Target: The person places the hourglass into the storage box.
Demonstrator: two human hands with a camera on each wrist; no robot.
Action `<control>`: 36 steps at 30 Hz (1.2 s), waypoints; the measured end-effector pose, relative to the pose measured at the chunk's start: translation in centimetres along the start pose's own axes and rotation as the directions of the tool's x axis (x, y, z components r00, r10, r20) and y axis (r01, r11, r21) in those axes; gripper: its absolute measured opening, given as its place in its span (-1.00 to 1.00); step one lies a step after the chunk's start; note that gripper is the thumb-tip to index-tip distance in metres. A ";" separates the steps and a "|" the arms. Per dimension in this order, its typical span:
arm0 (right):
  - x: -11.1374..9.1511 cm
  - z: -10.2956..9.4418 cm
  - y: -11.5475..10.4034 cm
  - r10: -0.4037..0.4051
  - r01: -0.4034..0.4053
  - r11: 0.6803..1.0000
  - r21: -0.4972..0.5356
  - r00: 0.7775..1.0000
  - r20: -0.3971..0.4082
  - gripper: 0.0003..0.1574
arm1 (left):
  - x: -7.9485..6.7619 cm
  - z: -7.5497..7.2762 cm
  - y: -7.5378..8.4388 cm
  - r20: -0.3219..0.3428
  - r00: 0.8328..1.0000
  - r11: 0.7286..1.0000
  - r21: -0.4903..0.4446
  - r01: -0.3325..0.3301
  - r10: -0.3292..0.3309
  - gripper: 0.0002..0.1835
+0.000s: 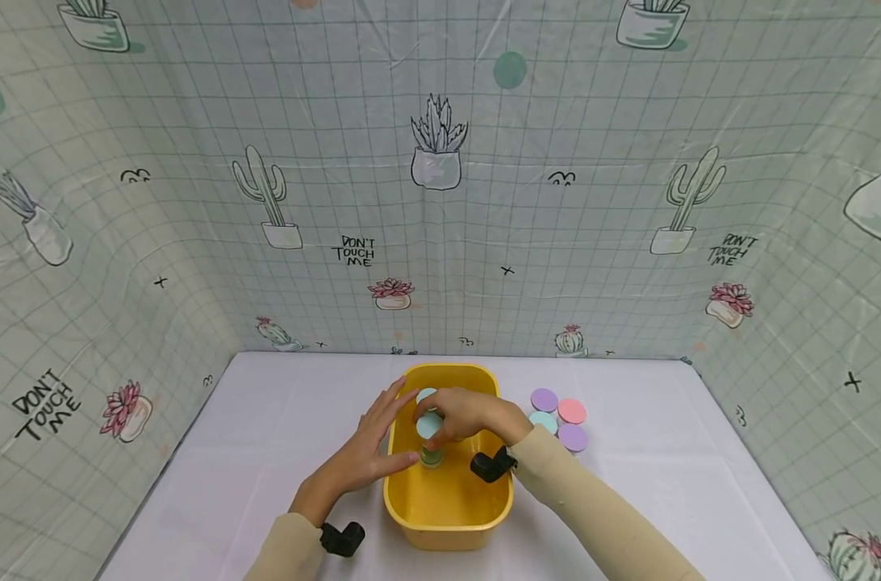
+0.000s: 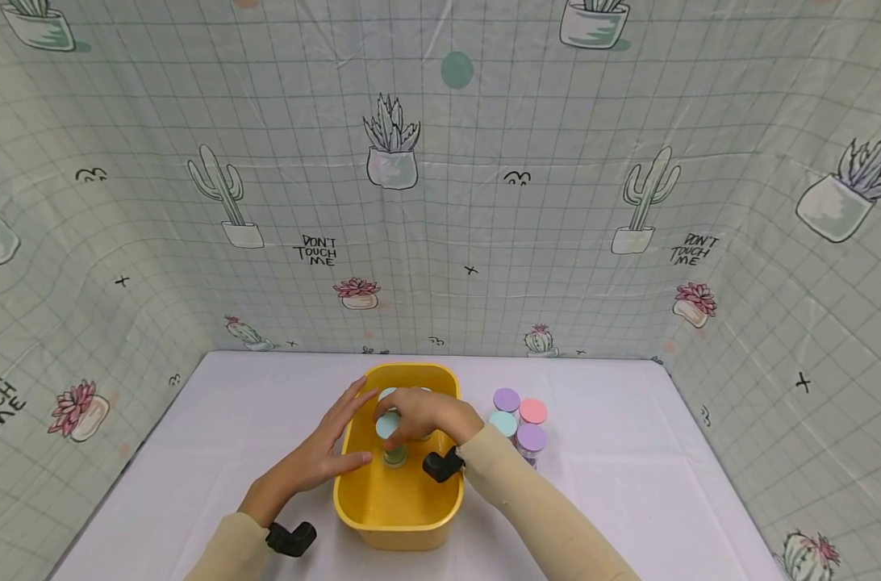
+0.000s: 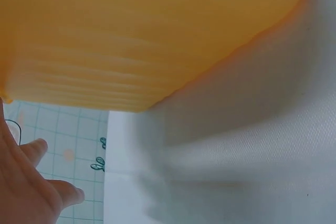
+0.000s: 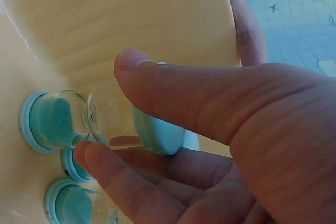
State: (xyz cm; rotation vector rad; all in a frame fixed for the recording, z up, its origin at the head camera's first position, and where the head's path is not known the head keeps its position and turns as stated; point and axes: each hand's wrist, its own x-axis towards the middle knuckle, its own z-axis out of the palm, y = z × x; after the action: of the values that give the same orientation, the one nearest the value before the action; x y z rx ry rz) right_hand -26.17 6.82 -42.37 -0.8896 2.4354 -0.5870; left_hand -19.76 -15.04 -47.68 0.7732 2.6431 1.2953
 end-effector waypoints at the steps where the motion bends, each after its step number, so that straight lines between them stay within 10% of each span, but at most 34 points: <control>1: 0.0 0.0 0.0 0.000 0.000 1.000 -0.002 1.000 0.000 -0.51 | 0.0 0.0 0.0 0.000 1.000 1.000 -0.002 0.000 0.000 -0.05; 16: -1.7 -1.4 -0.3 0.004 -0.004 0.996 0.089 1.000 -0.001 -0.44 | 0.0 0.1 -0.1 -0.005 1.000 1.000 -0.024 -0.015 0.015 -0.03; 36: -11.0 -6.2 5.1 -0.058 0.090 0.993 0.079 0.941 -0.335 -0.44 | 0.2 0.6 0.0 -0.030 1.000 0.999 -0.049 -0.006 0.004 -0.03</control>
State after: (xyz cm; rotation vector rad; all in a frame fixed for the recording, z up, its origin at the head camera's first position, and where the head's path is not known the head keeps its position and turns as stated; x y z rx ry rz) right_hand -24.65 19.25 -37.03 -0.9081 2.6515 -0.9388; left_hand -19.74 -14.58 -48.04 0.7606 2.6229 1.3775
